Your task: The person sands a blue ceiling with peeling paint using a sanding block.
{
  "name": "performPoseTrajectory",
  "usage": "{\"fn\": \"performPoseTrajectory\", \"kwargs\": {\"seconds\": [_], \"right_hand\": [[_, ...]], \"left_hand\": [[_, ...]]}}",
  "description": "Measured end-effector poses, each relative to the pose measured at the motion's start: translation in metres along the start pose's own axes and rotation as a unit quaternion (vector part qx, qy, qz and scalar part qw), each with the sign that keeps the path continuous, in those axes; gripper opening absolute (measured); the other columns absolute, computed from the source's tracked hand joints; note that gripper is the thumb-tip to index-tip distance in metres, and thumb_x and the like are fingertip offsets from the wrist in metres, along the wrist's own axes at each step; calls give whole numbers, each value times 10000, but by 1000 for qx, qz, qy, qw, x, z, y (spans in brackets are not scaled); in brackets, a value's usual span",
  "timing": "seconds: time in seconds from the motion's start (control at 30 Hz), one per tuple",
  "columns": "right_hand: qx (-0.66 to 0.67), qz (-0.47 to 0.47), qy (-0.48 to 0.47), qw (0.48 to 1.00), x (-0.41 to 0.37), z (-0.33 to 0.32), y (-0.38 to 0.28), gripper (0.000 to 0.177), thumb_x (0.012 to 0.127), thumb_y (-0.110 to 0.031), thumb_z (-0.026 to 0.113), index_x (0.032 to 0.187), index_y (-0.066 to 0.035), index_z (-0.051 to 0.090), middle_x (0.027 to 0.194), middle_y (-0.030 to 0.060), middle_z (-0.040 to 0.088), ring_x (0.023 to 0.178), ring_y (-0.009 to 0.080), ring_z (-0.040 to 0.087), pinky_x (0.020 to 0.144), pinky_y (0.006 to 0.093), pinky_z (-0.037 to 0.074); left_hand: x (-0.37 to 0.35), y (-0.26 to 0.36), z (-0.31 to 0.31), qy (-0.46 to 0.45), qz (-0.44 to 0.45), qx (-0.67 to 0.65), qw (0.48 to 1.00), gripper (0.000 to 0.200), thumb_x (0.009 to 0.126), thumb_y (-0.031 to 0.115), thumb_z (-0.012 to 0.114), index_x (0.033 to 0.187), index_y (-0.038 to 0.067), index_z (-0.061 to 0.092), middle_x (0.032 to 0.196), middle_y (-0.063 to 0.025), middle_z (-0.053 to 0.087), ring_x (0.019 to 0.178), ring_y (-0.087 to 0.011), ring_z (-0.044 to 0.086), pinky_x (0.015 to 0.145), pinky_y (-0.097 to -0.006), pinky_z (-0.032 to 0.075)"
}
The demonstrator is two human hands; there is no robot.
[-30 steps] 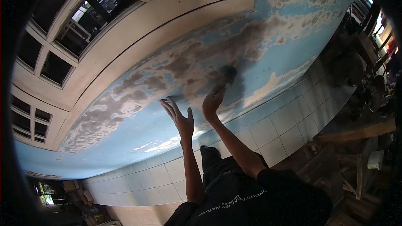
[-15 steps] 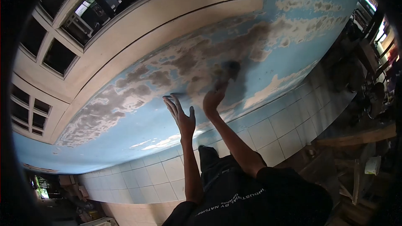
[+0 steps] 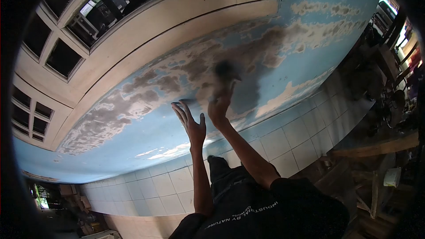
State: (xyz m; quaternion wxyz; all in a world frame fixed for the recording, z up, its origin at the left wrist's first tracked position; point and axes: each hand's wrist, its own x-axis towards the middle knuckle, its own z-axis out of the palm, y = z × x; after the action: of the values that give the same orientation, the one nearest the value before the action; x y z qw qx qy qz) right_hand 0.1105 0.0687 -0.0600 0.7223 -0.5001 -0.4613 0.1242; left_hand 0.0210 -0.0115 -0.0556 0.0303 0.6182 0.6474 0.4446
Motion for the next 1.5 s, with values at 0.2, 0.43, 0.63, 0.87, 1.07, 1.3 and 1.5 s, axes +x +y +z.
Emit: {"fn": "performPoseTrajectory", "kwargs": {"seconds": [0.2, 0.43, 0.63, 0.87, 1.07, 1.3, 1.5], "right_hand": [[-131, -227, -157, 952, 32, -29, 49, 407, 963, -93, 443, 1345, 40, 488, 1394, 251, 467, 1351, 432, 362, 1145, 619, 108], [-134, -250, -153, 947, 29, -32, 39, 417, 856, -50, 561, 1272, -19, 580, 1280, 192, 580, 1260, 381, 484, 1132, 626, 160], [-186, -322, -293, 881, 74, -59, 64, 462, 822, -29, 563, 1280, -79, 593, 1380, 176, 518, 1220, 346, 532, 1120, 636, 179], [-138, -249, -201, 937, 21, -29, 28, 467, 828, -78, 605, 1294, -57, 583, 1392, 179, 497, 1301, 349, 446, 1121, 659, 145], [-157, -270, -195, 930, 49, -40, 57, 448, 852, -68, 572, 1296, -6, 568, 1421, 227, 454, 1340, 408, 387, 1130, 634, 131], [-89, -246, -166, 951, 10, -17, 10, 544, 888, -16, 489, 1421, 38, 392, 1471, 251, 372, 1407, 431, 253, 1152, 598, 127], [-130, -271, -179, 937, 35, -33, 40, 387, 922, -78, 504, 1293, 21, 553, 1394, 244, 467, 1333, 419, 386, 1144, 619, 106]], "left_hand": [[1, -3, -7, -17, 3, 0, 1000, 929, 803, 40, 686, 1545, 100, 129, 1586, -246, -2, 1463, -426, 12, 1164, -524, 146], [-1, -2, -10, -24, 6, 3, 1000, 919, 810, 48, 683, 1548, 128, 140, 1589, -235, -3, 1466, -414, 21, 1158, -557, 143], [-2, -4, -14, -39, 1, 2, 999, 922, 814, 60, 684, 1551, 143, 137, 1588, -240, -4, 1466, -416, 23, 1157, -559, 138], [-3, -4, -13, -42, -11, 4, 999, 928, 826, 70, 674, 1554, 153, 105, 1588, -240, -10, 1468, -408, 23, 1161, -560, 132], [0, -5, -17, 27, -22, -71, 997, 961, 815, 47, 700, 1554, 154, 96, 1590, -229, -34, 1465, -415, 31, 1157, -564, 143], [22, -4, -33, 114, -8, -28, 993, 976, 809, 25, 704, 1554, 147, 86, 1591, -223, -50, 1464, -422, 18, 1161, -526, 164], [27, -7, -47, 127, -37, -51, 990, 968, 817, 19, 692, 1554, 141, 76, 1592, -222, -43, 1465, -418, 7, 1165, -509, 158]]}}
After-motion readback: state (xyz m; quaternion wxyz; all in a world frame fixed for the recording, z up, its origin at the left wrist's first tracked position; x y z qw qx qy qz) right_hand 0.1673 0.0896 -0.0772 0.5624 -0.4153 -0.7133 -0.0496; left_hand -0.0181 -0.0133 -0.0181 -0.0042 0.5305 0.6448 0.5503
